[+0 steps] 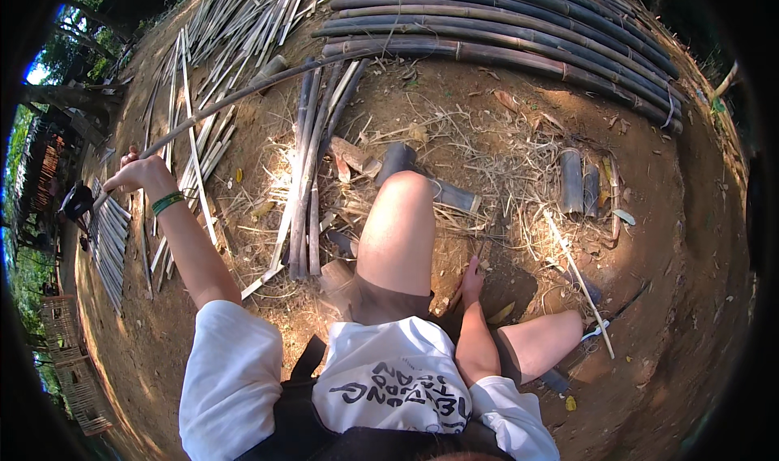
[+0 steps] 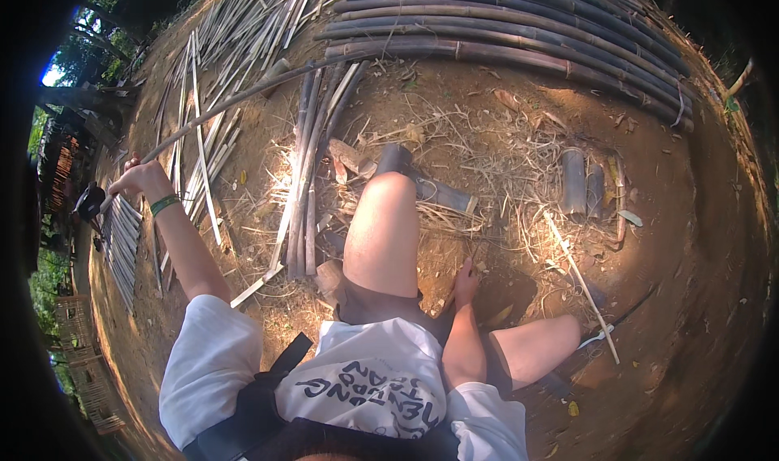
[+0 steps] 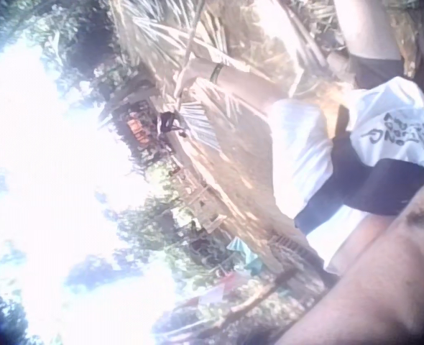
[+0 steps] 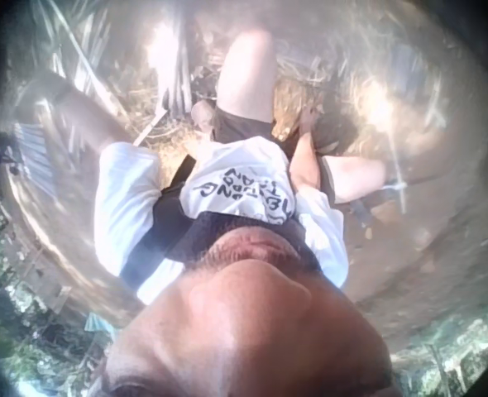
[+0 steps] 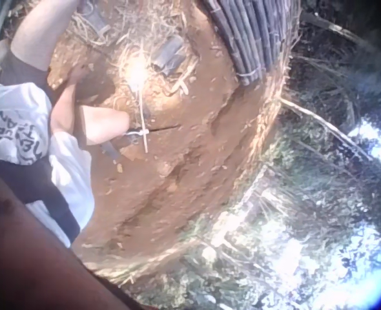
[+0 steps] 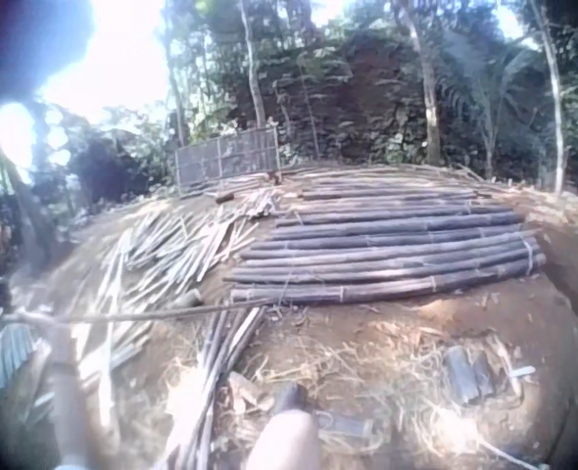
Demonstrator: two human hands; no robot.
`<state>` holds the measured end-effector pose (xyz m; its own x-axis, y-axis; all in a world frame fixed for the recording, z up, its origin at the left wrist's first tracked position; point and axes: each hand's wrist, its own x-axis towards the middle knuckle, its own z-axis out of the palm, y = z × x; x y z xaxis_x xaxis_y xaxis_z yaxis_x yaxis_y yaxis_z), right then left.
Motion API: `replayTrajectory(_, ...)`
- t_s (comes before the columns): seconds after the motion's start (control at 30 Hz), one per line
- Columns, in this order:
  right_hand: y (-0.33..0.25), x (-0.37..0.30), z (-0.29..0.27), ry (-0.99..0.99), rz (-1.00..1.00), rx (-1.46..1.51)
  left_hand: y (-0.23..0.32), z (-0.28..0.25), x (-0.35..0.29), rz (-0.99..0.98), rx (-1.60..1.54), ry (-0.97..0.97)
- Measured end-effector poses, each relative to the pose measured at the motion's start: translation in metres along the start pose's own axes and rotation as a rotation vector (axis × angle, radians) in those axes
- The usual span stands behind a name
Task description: The person strips layers from a long bamboo pole using a machete while sitting on the ground, handling the pole by hand and placing it onto a pile of other bamboo.
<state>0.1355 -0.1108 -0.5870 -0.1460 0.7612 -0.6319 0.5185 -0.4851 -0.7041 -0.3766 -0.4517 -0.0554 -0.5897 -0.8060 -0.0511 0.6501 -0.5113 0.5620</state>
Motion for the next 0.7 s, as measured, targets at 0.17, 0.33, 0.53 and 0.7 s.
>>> replayTrajectory(0.17, 0.028, 0.028, 0.012, 0.071, -0.08, 0.072, -0.085, -0.111, 0.015, -0.102, 0.236, 0.109)
replayTrajectory(0.33, 0.023, 0.021, 0.015, -0.009, 0.022, -0.045, -0.15, -0.26, 0.02, -0.434, 0.32, 0.132)
replayTrajectory(0.53, -0.004, -0.021, 0.01, -0.018, -0.082, -0.232, -0.171, -0.362, 0.028, -0.699, 0.264, 0.239)
replayTrajectory(0.7, 0.019, -0.019, 0.009, 0.152, -0.111, -0.384, -0.17, -0.403, -0.022, -1.245, 0.557, 0.173)
